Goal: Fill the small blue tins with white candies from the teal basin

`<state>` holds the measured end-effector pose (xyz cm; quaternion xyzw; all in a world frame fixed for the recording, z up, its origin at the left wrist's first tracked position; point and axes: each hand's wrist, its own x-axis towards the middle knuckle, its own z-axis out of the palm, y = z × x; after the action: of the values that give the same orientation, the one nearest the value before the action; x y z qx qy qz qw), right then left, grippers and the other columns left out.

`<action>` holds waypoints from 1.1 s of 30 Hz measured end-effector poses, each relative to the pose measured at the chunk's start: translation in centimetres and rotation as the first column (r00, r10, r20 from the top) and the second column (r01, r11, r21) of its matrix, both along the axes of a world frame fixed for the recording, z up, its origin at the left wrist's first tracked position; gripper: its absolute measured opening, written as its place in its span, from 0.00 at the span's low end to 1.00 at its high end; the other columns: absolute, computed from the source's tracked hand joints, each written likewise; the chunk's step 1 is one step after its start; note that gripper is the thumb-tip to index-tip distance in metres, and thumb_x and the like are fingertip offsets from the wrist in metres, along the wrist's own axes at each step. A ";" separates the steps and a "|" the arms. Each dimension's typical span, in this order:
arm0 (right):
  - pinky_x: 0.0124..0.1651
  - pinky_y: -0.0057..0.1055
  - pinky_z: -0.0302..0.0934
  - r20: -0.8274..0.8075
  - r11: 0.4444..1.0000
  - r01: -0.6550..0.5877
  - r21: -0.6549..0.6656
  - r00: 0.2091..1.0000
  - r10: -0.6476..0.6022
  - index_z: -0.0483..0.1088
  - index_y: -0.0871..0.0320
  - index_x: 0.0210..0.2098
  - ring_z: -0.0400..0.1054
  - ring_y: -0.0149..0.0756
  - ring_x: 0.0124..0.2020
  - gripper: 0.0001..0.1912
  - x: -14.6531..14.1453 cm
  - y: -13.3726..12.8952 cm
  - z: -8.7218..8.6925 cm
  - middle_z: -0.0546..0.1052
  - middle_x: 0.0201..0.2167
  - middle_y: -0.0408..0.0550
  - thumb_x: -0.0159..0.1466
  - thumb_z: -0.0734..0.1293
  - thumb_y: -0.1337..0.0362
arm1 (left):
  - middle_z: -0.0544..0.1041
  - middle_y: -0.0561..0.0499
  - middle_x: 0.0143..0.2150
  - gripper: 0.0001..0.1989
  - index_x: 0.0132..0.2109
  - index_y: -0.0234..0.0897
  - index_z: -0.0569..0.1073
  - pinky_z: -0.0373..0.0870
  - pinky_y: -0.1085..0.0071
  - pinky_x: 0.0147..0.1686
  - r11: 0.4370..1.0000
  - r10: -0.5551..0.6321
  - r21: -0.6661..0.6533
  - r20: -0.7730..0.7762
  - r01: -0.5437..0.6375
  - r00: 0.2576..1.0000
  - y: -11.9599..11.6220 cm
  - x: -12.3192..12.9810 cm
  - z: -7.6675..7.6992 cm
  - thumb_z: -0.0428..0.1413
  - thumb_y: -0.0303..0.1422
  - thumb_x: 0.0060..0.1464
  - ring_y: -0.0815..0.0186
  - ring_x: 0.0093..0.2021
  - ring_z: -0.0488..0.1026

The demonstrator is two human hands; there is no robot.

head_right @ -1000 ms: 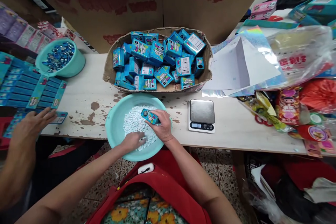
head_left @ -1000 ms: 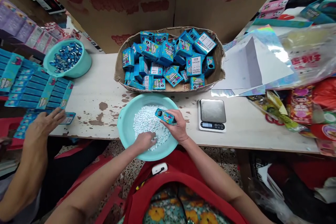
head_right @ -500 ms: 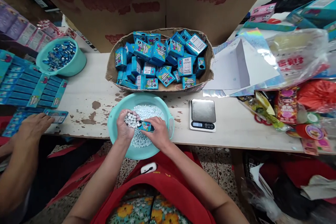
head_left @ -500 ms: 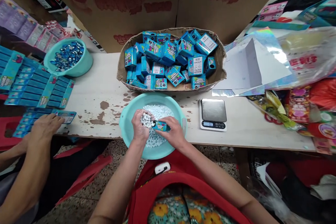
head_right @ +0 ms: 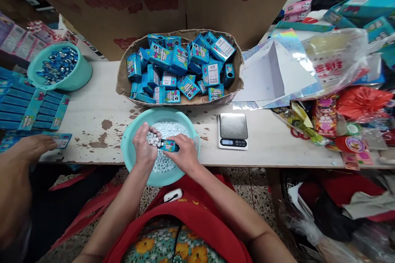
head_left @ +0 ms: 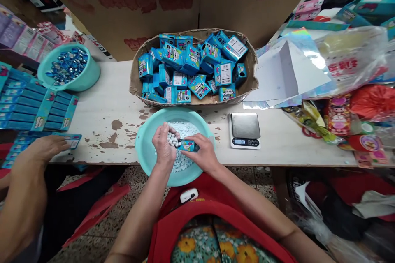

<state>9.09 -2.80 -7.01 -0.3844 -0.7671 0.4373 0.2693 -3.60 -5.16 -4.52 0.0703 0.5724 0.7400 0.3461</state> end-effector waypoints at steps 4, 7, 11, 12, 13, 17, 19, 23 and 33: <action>0.46 0.38 0.61 -0.016 1.000 0.010 -0.016 1.000 -0.010 0.73 0.51 0.43 0.70 0.42 0.43 0.20 0.3 0.0 0.3 0.76 0.38 0.46 0.51 0.75 0.60 | 0.63 0.57 0.20 0.18 0.25 0.36 0.63 0.64 0.75 0.23 1.000 0.007 -0.024 0.017 -0.007 1.000 0.3 0.4 0.2 0.58 0.43 0.51 0.73 0.21 0.65; 0.46 0.37 0.61 -0.021 1.000 0.018 -0.023 1.000 -0.018 0.73 0.51 0.43 0.70 0.42 0.43 0.19 0.4 0.2 0.5 0.76 0.38 0.46 0.51 0.75 0.61 | 0.62 0.57 0.19 0.18 0.25 0.36 0.63 0.65 0.74 0.26 1.000 0.009 -0.027 -0.008 -0.009 1.000 0.4 0.7 0.3 0.57 0.44 0.52 0.71 0.22 0.67; 0.46 0.37 0.61 -0.026 1.000 0.014 -0.027 1.000 -0.015 0.74 0.51 0.43 0.70 0.41 0.43 0.20 0.5 0.4 0.7 0.76 0.38 0.45 0.51 0.75 0.62 | 0.60 0.58 0.17 0.17 0.25 0.36 0.63 0.65 0.74 0.26 1.000 0.010 -0.029 -0.048 -0.011 0.999 0.6 1.0 0.4 0.57 0.43 0.52 0.71 0.22 0.68; 0.46 0.37 0.62 -0.028 0.999 0.014 -0.030 1.000 -0.015 0.73 0.51 0.43 0.70 0.41 0.43 0.20 0.5 0.5 0.7 0.76 0.38 0.45 0.51 0.76 0.62 | 0.60 0.58 0.17 0.17 0.26 0.36 0.63 0.64 0.75 0.24 1.000 0.009 -0.027 -0.053 -0.010 0.999 0.6 1.1 0.4 0.58 0.43 0.52 0.72 0.21 0.66; 0.46 0.37 0.62 -0.030 0.999 0.017 -0.033 0.999 -0.018 0.73 0.51 0.43 0.70 0.41 0.43 0.20 0.5 0.5 0.7 0.76 0.38 0.45 0.50 0.76 0.62 | 0.61 0.58 0.18 0.18 0.25 0.36 0.63 0.62 0.77 0.22 1.000 0.005 -0.024 -0.056 -0.006 0.998 0.7 1.1 0.4 0.58 0.43 0.52 0.73 0.20 0.65; 0.45 0.36 0.64 -0.047 0.999 0.024 -0.046 0.999 -0.026 0.74 0.52 0.43 0.70 0.40 0.42 0.20 0.4 0.7 0.6 0.76 0.37 0.45 0.50 0.76 0.64 | 0.58 0.59 0.16 0.19 0.25 0.36 0.61 0.53 0.78 0.15 0.999 -0.042 -0.012 -0.048 0.042 0.998 1.0 1.5 0.6 0.60 0.42 0.50 0.76 0.16 0.58; 0.45 0.36 0.64 -0.071 0.998 0.023 -0.058 0.997 -0.028 0.74 0.52 0.42 0.70 0.40 0.42 0.20 0.2 0.8 0.5 0.76 0.37 0.45 0.49 0.76 0.64 | 0.57 0.60 0.16 0.19 0.25 0.36 0.61 0.52 0.79 0.15 0.997 -0.079 -0.011 -0.038 0.078 0.996 1.3 1.7 1.1 0.59 0.42 0.51 0.76 0.16 0.56; 0.46 0.36 0.65 -0.168 0.990 0.017 -0.139 0.985 -0.041 0.74 0.52 0.42 0.70 0.39 0.41 0.20 0.4 1.4 0.8 0.75 0.37 0.45 0.49 0.76 0.64 | 0.56 0.60 0.18 0.18 0.26 0.36 0.61 0.51 0.79 0.15 0.998 -0.070 0.007 -0.012 0.070 0.997 1.6 1.2 1.9 0.60 0.41 0.51 0.77 0.16 0.54; 0.41 0.38 0.67 -0.176 0.795 0.503 -0.339 0.796 -0.580 0.71 0.54 0.43 0.72 0.40 0.36 0.23 11.9 6.9 1.2 0.76 0.37 0.47 0.49 0.76 0.58 | 0.75 0.45 0.45 0.10 0.40 0.43 0.74 0.61 0.56 0.52 0.823 -0.565 -0.551 -0.765 0.139 0.311 2.8 -5.7 -1.8 0.57 0.39 0.51 0.52 0.50 0.68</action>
<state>20.98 4.14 -5.76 -0.5594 -0.5104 0.4913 0.4304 -9.30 -2.31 -6.27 0.5170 0.7669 0.3533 0.1407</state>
